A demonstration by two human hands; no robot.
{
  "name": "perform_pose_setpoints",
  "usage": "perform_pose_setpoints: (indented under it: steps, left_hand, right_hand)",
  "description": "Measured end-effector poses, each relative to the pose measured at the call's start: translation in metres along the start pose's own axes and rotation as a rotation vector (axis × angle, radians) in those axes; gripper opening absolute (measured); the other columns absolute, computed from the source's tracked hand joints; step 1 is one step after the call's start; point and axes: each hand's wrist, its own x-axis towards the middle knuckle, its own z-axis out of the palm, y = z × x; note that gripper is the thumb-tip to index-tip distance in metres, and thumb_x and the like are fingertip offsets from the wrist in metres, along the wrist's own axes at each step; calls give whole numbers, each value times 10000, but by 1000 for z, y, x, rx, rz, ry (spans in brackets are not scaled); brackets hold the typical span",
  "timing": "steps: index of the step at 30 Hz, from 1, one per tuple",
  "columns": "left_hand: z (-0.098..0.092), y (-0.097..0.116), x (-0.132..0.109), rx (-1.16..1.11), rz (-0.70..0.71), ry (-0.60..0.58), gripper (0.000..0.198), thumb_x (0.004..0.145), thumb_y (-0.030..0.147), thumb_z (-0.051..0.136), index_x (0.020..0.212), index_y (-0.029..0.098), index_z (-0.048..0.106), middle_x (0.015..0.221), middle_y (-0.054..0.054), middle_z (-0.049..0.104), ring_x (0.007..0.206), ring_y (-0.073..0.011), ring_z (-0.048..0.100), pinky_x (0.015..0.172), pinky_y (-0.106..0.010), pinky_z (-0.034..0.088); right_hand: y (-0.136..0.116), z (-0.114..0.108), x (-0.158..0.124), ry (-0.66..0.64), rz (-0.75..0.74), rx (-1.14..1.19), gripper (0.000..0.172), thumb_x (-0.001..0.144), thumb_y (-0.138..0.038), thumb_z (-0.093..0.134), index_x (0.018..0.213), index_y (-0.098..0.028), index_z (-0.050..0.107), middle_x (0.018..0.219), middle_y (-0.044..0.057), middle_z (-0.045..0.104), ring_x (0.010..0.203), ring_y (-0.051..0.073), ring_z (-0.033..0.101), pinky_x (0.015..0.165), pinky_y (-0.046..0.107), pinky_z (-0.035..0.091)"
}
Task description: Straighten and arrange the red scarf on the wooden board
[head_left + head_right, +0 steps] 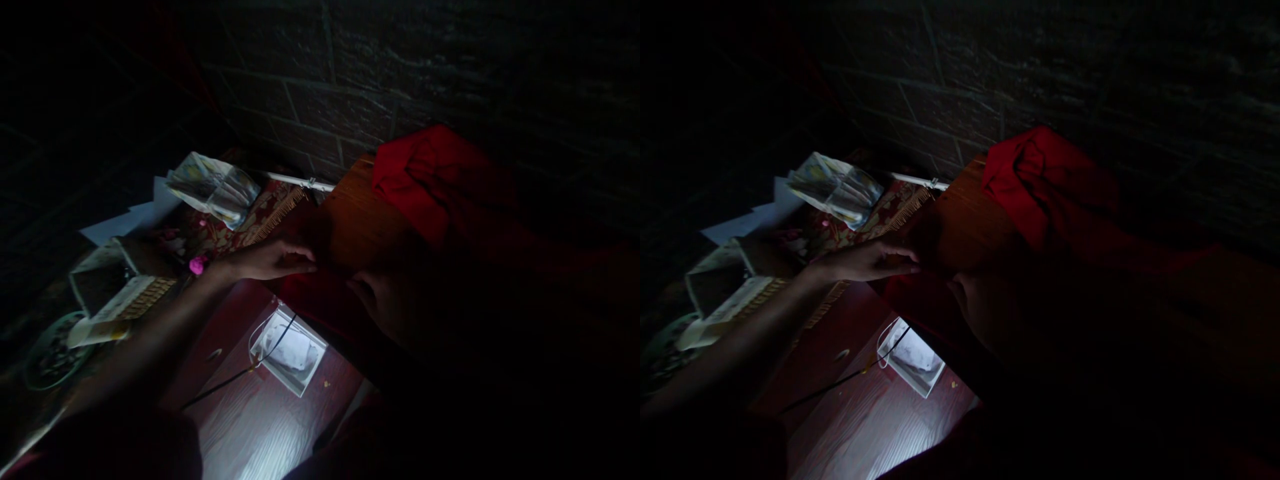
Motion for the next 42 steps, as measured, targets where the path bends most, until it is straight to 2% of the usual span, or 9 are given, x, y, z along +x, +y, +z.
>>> perform_pose_setpoints:
  steps: [5,9,12,16,20,25,29,35,42]
  left_hand:
    - [15,-1,-7,116,13,181,326,968,375,559,1205,165,637,1169,-94,690,1074,-187,646,964,-324,508]
    - [32,7,-31,314,20,387,603,957,448,568,1468,160,427,1440,-163,525,1336,-276,499,1114,-439,432]
    - [46,8,-54,428,114,451,803,870,500,683,1526,185,344,1487,-177,475,1347,-306,490,1113,-452,437]
    - [66,1,-73,557,181,530,656,904,386,670,1490,230,422,1423,-155,551,1237,-270,590,1030,-408,501]
    - [82,0,-72,548,149,550,532,957,254,540,1481,251,447,1393,-133,584,1213,-248,607,1005,-399,508]
    - [95,11,-51,493,-146,672,612,896,247,520,1500,205,430,1335,-155,613,1203,-295,591,991,-456,481]
    - [93,16,-40,494,-340,710,627,833,196,544,1458,203,502,1188,-143,678,1107,-308,612,924,-448,480]
    - [84,12,-43,517,-419,758,538,836,206,551,1370,243,607,967,-95,718,920,-245,652,901,-377,509]
    - [67,8,-36,-135,-295,1100,426,814,362,600,1158,133,705,1017,-102,748,943,-246,703,907,-363,562]
  right_hand:
    - [-3,6,4,5,25,-135,313,1037,-330,428,958,-190,696,874,59,744,739,182,680,667,266,404]
    - [-1,9,5,40,8,-150,265,1029,-304,437,985,-196,675,894,58,740,777,187,687,708,268,419]
    - [2,10,7,62,-21,-129,229,1018,-264,443,1055,-201,660,914,52,742,831,188,694,739,267,429]
    - [5,11,10,66,-33,-123,236,1012,-256,439,1115,-205,644,933,55,748,847,195,699,738,272,440]
    - [4,9,10,52,-34,-91,246,1015,-243,420,1118,-200,640,988,66,747,897,211,701,756,285,448]
    - [3,10,8,70,-44,-66,249,1009,-243,420,1126,-189,633,1017,80,745,903,226,701,765,302,462]
    - [6,13,7,147,-69,-18,258,1024,-256,411,1168,-181,611,1089,92,732,984,230,691,818,309,474]
    - [7,12,-1,218,-77,-109,358,1034,-412,443,1268,-180,582,1098,109,729,938,255,702,771,322,485]
    - [11,-2,-25,129,-72,-71,418,1016,-453,453,1329,-189,534,1156,112,713,987,266,697,787,348,513]
